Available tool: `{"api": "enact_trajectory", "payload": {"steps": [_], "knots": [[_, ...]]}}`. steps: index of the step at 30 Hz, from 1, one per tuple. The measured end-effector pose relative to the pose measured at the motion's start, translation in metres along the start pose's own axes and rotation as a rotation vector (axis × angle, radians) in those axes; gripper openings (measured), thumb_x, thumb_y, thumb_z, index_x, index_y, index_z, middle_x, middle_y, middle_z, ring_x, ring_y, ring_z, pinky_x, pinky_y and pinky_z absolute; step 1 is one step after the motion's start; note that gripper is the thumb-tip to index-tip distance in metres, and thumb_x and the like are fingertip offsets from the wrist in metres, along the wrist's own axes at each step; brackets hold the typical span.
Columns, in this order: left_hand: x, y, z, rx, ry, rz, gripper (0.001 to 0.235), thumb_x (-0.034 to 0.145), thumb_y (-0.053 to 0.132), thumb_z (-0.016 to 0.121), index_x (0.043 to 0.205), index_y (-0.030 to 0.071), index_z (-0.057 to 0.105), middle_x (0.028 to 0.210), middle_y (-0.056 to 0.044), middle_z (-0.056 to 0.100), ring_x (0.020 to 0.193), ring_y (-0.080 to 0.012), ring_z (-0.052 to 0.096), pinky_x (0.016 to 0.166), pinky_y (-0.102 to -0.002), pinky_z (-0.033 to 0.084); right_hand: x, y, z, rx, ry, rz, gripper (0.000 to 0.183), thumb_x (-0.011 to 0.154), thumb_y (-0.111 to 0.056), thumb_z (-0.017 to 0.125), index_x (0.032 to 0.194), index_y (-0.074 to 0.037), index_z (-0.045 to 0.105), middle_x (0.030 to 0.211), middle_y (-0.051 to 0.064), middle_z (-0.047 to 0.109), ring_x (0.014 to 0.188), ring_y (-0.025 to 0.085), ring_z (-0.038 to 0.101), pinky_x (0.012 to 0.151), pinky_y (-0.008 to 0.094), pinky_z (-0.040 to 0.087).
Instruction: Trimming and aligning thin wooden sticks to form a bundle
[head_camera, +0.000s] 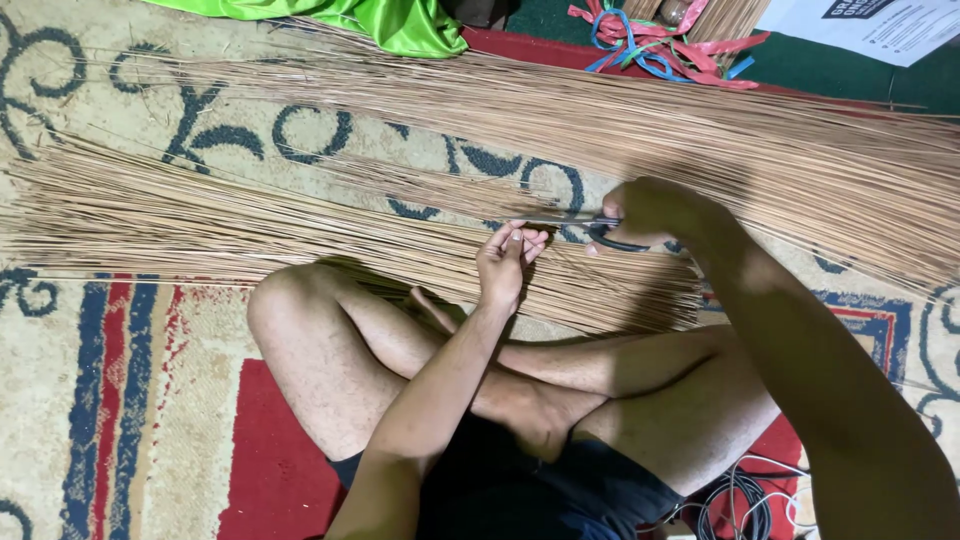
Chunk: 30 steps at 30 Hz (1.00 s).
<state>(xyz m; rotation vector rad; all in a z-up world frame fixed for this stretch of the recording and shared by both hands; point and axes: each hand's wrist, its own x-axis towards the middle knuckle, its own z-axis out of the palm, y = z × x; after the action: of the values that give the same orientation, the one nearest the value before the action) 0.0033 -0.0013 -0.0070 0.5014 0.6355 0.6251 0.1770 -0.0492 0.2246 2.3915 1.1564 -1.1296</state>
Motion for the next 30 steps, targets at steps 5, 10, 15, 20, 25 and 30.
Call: {"api": "enact_trajectory", "payload": {"steps": [5, 10, 15, 20, 25, 30], "knots": [[0.001, -0.004, -0.001, 0.011, 0.008, 0.000, 0.026, 0.109, 0.002, 0.046, 0.129, -0.004, 0.062, 0.107, -0.028, 0.072, 0.103, -0.0389, 0.073, 0.095, -0.052, 0.060, -0.002, -0.026, -0.015, -0.024, -0.034, 0.038, 0.051, 0.070, -0.051, 0.084, 0.092, -0.005, 0.081, 0.082, 0.023, 0.077, 0.092, 0.043, 0.075, 0.085, 0.049, 0.055], [0.002, -0.006, -0.001, 0.015, 0.011, -0.002, 0.026, 0.109, 0.002, 0.045, 0.127, -0.004, 0.063, 0.108, -0.028, 0.072, 0.104, -0.0382, 0.073, 0.096, -0.052, 0.060, 0.008, -0.027, -0.013, -0.053, -0.036, 0.038, 0.051, 0.071, -0.049, 0.086, 0.095, -0.004, 0.081, 0.087, 0.025, 0.077, 0.095, 0.044, 0.073, 0.087, 0.051, 0.054], [0.003, -0.009, -0.002, 0.013, 0.036, 0.009, 0.025, 0.110, 0.004, 0.046, 0.126, -0.005, 0.062, 0.109, -0.027, 0.072, 0.103, -0.0359, 0.073, 0.096, -0.048, 0.061, 0.001, -0.038, -0.020, -0.089, -0.101, 0.071, 0.058, 0.071, -0.051, 0.083, 0.105, -0.005, 0.080, 0.101, 0.025, 0.078, 0.109, 0.044, 0.072, 0.096, 0.052, 0.052], [0.004, -0.013, -0.004, 0.006, 0.060, 0.021, 0.025, 0.109, 0.001, 0.046, 0.127, -0.007, 0.061, 0.110, -0.027, 0.072, 0.103, -0.0353, 0.073, 0.096, -0.047, 0.061, 0.013, -0.030, -0.008, -0.083, -0.119, 0.072, 0.059, 0.069, -0.054, 0.084, 0.104, -0.007, 0.080, 0.102, 0.024, 0.078, 0.110, 0.043, 0.072, 0.094, 0.052, 0.053], [0.003, -0.009, -0.001, 0.006, 0.065, 0.044, 0.025, 0.110, 0.004, 0.046, 0.127, -0.008, 0.060, 0.111, -0.028, 0.071, 0.104, -0.0356, 0.073, 0.096, -0.048, 0.061, 0.015, -0.039, -0.010, -0.071, -0.113, 0.068, 0.050, 0.069, -0.056, 0.084, 0.085, -0.008, 0.081, 0.078, 0.018, 0.076, 0.092, 0.038, 0.076, 0.086, 0.046, 0.053], [-0.001, 0.001, 0.005, -0.013, 0.103, 0.073, 0.023, 0.110, 0.002, 0.045, 0.123, -0.007, 0.061, 0.107, -0.026, 0.073, 0.102, -0.0330, 0.074, 0.095, -0.045, 0.062, 0.030, -0.027, -0.002, 0.029, -0.200, 0.057, 0.056, 0.069, -0.059, 0.085, 0.067, -0.004, 0.076, 0.058, 0.013, 0.070, 0.070, 0.030, 0.072, 0.075, 0.036, 0.051]]}}
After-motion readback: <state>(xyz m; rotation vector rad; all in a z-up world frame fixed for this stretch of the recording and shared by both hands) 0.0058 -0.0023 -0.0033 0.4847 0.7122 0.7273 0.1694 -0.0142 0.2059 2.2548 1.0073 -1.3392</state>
